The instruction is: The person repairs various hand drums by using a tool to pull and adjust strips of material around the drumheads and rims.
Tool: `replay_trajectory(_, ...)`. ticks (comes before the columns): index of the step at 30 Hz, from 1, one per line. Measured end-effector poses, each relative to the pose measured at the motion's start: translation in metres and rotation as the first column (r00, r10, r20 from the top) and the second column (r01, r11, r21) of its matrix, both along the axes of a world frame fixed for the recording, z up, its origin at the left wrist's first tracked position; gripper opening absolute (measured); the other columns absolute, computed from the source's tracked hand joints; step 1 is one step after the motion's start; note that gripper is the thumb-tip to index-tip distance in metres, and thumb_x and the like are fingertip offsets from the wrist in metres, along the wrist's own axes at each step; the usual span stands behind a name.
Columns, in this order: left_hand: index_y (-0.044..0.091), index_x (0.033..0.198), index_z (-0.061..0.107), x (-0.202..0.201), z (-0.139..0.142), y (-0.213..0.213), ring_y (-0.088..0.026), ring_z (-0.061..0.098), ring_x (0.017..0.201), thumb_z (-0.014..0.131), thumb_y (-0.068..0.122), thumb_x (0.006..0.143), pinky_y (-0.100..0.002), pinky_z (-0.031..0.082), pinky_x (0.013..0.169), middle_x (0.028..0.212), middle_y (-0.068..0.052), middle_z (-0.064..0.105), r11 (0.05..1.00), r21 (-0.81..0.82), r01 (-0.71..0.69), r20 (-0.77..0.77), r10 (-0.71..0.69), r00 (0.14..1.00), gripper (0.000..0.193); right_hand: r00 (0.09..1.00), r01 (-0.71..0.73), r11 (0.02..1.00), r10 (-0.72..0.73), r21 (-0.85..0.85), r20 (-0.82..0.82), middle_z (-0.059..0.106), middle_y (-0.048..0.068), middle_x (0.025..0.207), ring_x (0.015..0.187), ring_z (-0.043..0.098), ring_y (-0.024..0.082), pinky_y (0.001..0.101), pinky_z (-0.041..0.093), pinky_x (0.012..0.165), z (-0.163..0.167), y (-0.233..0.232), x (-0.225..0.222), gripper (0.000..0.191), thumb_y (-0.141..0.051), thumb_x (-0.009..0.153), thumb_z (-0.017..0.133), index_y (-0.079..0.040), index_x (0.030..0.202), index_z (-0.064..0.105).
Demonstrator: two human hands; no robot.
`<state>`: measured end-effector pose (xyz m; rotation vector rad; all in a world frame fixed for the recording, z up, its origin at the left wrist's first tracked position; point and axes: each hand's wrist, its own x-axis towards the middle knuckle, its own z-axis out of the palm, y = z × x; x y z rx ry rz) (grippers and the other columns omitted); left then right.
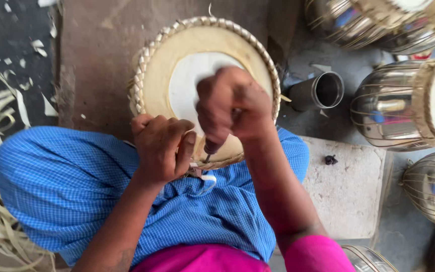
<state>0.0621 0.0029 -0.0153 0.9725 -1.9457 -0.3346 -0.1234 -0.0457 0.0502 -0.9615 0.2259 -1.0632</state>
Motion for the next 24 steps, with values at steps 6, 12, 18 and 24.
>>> replay_trajectory(6,0.007,0.106,0.065,0.034,0.019,0.036,-0.026,0.059,0.083,0.060,0.016,0.103,-0.044,0.040,0.089,0.088,-0.006,0.064,0.998,0.042,-0.038,-0.174,0.045,0.984,0.011,0.178,0.757,0.491,-0.789,-0.430,-0.587,0.063,0.005,0.085,0.076,0.060,0.017,0.0300,0.050,0.075,-0.017,0.137,-0.016,0.024,-0.021,0.109,0.050,-0.009,0.090,0.060)
replay_trajectory(12,0.008,0.084,0.066,0.013,-0.017,0.085,-0.023,0.062,0.073,0.071,0.024,0.096,-0.038,0.047,0.069,0.082,-0.005,0.064,0.923,0.382,0.035,-0.110,0.007,0.994,0.020,-0.063,0.222,0.770,-0.600,-0.597,-0.797,0.059,0.014,0.090,0.073,0.062,0.032,0.0381,0.049,0.064,-0.085,0.202,0.034,0.032,-0.011,0.080,0.081,-0.009,0.109,0.068)
replay_trajectory(18,0.005,0.087,0.060,0.006,-0.033,0.103,-0.011,0.050,0.064,0.070,0.017,0.093,-0.028,0.044,0.060,0.083,-0.005,0.063,0.507,0.730,0.459,-0.624,0.221,0.749,0.017,0.691,0.315,0.940,-0.135,0.128,-0.710,0.062,0.009,0.090,0.076,0.059,0.022,0.0356,0.050,0.069,-0.092,0.202,0.036,0.025,-0.016,0.097,0.066,-0.007,0.119,0.060)
replay_trajectory(24,0.007,0.089,0.057,0.010,-0.039,0.095,-0.008,0.054,0.065,0.059,0.020,0.106,-0.024,0.046,0.061,0.078,-0.004,0.061,0.424,0.600,0.678,-0.794,0.218,0.567,0.022,0.917,0.147,0.711,0.162,0.687,-0.364,0.058,0.003,0.079,0.061,0.048,0.008,0.0244,0.040,0.056,-0.111,0.197,-0.006,0.021,-0.020,0.104,0.063,-0.001,0.106,0.070)
